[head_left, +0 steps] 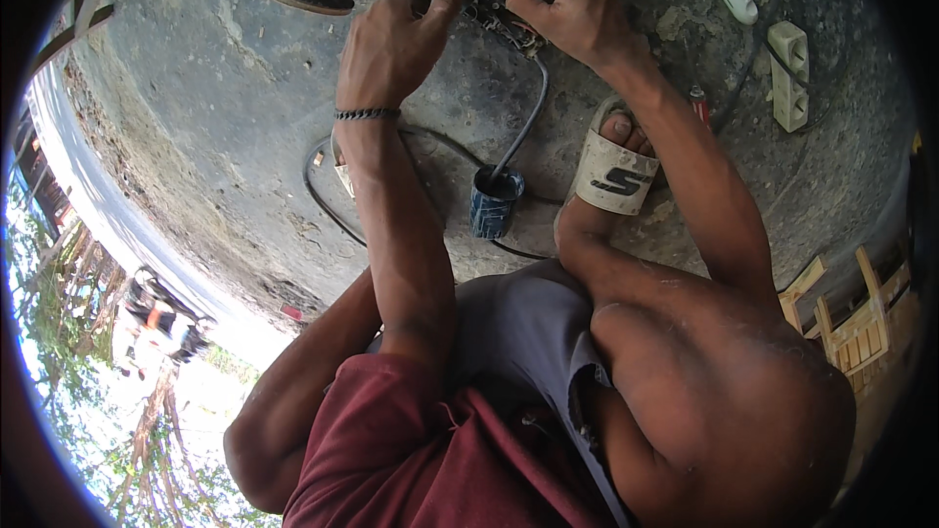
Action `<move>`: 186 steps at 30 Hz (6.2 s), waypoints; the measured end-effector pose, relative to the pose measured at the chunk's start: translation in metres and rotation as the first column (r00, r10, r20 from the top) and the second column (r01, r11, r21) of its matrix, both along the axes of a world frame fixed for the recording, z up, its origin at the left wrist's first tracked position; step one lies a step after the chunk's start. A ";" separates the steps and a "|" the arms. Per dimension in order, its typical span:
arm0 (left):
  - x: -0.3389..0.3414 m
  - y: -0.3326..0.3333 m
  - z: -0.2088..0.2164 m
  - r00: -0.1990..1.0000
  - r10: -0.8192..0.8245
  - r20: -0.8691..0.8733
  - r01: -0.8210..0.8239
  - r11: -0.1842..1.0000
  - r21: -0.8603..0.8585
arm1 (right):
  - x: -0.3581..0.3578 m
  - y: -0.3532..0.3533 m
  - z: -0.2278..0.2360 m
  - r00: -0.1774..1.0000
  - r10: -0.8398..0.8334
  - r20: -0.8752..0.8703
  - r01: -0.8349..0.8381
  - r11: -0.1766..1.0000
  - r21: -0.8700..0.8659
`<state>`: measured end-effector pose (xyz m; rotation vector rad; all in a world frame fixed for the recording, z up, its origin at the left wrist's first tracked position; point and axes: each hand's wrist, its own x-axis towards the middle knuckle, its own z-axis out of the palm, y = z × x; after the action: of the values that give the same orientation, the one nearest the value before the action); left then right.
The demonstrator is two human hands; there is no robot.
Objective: The person disassembles the housing of a hand sander using a screwdriver, removes the casing, and works on the internal wiring and connections by hand.
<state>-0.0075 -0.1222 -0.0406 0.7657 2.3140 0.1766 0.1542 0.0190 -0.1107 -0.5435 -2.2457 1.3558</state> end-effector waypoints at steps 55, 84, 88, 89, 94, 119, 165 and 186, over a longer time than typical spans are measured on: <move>0.018 0.006 0.019 0.979 -0.106 0.173 0.101 0.994 0.037 | 0.000 0.005 0.011 0.992 0.104 0.069 -0.103 0.994 -0.021; 0.019 0.007 0.019 0.980 -0.117 0.163 0.113 0.993 0.033 | -0.012 0.020 0.010 0.965 0.214 0.153 -0.207 0.976 -0.066; 0.019 0.008 0.020 0.980 -0.125 0.157 0.121 0.992 0.036 | -0.008 0.019 0.012 0.968 0.205 0.147 -0.194 0.977 -0.086; 0.019 0.008 0.020 0.979 -0.120 0.162 0.115 0.993 0.038 | -0.006 0.020 0.012 0.969 0.200 0.147 -0.188 0.978 -0.092; 0.017 0.004 0.016 0.981 -0.113 0.159 0.104 0.992 0.066 | 0.002 0.021 0.017 0.975 0.175 0.136 -0.159 0.980 -0.120; 0.017 0.007 0.022 0.979 -0.101 0.177 0.090 0.993 0.074 | -0.003 0.013 0.011 0.976 0.159 0.148 -0.144 0.984 -0.106; 0.015 0.005 0.016 0.977 -0.099 0.188 0.093 0.995 0.040 | -0.001 0.014 0.012 0.972 0.162 0.171 -0.136 0.979 -0.152; 0.018 0.005 0.017 0.985 -0.064 0.163 0.038 0.987 0.156 | -0.002 0.014 0.010 0.970 0.161 0.181 -0.130 0.977 -0.167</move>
<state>0.0108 -0.1169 -0.0240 0.8518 2.1375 0.3842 0.1522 0.0326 -0.1003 -0.5958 -2.3889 1.6239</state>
